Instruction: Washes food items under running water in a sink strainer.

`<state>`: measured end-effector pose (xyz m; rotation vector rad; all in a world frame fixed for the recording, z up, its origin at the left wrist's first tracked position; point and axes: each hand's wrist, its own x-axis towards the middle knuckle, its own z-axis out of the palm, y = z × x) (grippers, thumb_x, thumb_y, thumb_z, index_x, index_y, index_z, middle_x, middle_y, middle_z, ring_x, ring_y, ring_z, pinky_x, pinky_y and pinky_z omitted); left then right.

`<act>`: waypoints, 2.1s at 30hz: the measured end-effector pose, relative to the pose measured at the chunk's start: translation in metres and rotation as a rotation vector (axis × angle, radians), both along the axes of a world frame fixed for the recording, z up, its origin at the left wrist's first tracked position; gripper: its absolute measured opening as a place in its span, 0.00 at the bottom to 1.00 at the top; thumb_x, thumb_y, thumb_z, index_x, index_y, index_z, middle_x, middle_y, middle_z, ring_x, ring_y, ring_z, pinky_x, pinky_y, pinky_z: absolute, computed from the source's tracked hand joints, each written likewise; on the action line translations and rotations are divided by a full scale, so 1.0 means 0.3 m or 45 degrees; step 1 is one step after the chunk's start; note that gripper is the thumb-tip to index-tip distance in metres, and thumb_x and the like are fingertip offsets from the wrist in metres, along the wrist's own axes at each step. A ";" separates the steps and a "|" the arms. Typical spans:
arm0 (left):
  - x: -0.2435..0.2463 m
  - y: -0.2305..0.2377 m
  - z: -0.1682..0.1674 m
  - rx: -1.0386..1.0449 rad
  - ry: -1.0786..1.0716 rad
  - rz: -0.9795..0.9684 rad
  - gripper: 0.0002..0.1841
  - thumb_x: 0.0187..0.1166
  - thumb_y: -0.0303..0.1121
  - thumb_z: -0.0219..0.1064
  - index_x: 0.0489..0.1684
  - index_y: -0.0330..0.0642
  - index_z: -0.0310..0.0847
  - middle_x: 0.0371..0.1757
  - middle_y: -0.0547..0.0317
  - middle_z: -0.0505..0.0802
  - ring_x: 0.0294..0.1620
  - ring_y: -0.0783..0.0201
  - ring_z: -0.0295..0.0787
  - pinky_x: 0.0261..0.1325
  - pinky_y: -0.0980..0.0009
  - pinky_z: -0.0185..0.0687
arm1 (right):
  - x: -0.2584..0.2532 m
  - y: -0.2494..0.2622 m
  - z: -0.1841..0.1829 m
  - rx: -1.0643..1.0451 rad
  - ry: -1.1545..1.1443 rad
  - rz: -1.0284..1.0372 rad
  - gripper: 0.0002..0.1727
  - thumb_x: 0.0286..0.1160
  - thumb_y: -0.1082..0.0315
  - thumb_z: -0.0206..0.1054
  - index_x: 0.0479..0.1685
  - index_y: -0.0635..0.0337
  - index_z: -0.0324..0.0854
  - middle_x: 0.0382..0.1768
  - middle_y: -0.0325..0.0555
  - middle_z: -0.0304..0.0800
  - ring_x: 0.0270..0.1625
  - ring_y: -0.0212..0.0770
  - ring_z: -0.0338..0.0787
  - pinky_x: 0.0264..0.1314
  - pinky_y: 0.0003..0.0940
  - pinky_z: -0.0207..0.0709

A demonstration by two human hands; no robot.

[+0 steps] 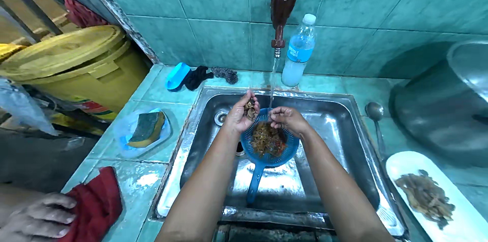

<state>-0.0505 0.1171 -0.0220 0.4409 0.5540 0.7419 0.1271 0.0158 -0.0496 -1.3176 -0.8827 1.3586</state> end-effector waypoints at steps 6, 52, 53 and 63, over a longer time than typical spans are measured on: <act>-0.006 -0.002 -0.005 -0.073 0.023 0.134 0.11 0.90 0.41 0.57 0.41 0.47 0.80 0.33 0.62 0.88 0.30 0.70 0.89 0.36 0.77 0.89 | -0.033 0.063 0.020 0.016 0.226 -0.114 0.12 0.90 0.71 0.58 0.61 0.66 0.83 0.42 0.46 0.91 0.36 0.35 0.90 0.41 0.29 0.87; 0.129 0.003 0.032 0.212 0.145 -0.391 0.23 0.93 0.55 0.46 0.26 0.55 0.68 0.16 0.73 0.72 0.09 0.80 0.64 0.11 0.86 0.63 | -0.133 -0.106 -0.140 -0.110 -1.685 1.033 0.12 0.77 0.68 0.68 0.53 0.62 0.90 0.61 0.60 0.89 0.68 0.64 0.85 0.71 0.67 0.75; 0.120 0.005 0.022 0.186 0.144 -0.385 0.23 0.92 0.56 0.46 0.26 0.55 0.68 0.16 0.73 0.72 0.09 0.80 0.64 0.11 0.87 0.63 | -0.132 -0.099 -0.149 -0.097 -1.716 1.057 0.12 0.77 0.68 0.69 0.54 0.61 0.90 0.62 0.59 0.89 0.69 0.64 0.85 0.71 0.68 0.75; 0.060 -0.001 -0.063 -0.093 0.060 -0.051 0.24 0.90 0.58 0.50 0.23 0.55 0.69 0.15 0.74 0.73 0.09 0.80 0.68 0.11 0.87 0.65 | -0.032 0.003 -0.053 0.061 -0.366 0.103 0.12 0.88 0.70 0.56 0.53 0.69 0.83 0.48 0.52 0.92 0.46 0.41 0.91 0.53 0.40 0.86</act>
